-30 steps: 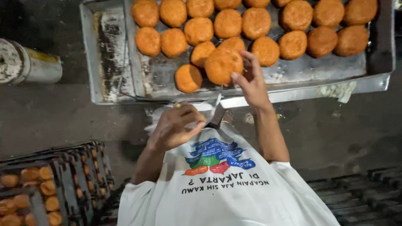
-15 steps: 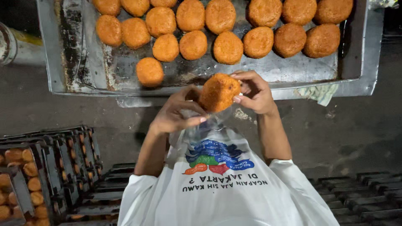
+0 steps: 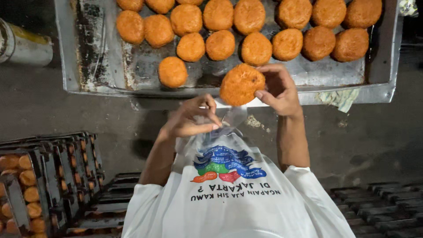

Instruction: The person places fried bread pieces from a large metal tray into clear plastic bags by hand.

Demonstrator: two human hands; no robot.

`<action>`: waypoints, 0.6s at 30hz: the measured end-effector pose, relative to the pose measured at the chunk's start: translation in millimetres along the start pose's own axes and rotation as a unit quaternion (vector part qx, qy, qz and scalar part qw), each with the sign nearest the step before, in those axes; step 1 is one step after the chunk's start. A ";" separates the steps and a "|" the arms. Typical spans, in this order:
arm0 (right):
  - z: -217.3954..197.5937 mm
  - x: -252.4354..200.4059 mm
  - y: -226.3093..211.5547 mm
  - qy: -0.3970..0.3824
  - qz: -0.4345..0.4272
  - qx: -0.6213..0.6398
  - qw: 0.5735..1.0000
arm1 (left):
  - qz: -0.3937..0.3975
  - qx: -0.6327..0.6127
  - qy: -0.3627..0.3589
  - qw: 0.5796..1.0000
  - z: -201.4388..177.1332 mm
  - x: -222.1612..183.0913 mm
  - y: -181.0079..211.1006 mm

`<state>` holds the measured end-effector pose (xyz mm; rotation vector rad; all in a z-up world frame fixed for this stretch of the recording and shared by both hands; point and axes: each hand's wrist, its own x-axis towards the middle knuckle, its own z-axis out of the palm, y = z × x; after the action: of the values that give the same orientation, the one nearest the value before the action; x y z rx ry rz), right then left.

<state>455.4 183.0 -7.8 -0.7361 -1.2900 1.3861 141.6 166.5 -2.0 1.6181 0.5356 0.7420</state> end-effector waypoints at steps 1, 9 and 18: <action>8.0 -1.0 6.9 0.000 0.000 -0.002 1.000 | 0.002 -0.001 0.000 1.000 -5.8 -1.9 3.3; 39.3 -12.3 39.6 -0.050 0.027 -0.024 0.998 | -0.002 -0.023 0.006 1.000 -35.9 -20.3 0.8; 66.9 -11.5 5.2 -0.115 0.040 -0.114 0.986 | 0.048 -0.096 0.001 0.994 -43.9 -26.0 -11.7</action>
<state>394.9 152.8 0.1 -0.8053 -1.6365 1.4347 92.7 180.4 -14.4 1.4711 0.3766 0.8405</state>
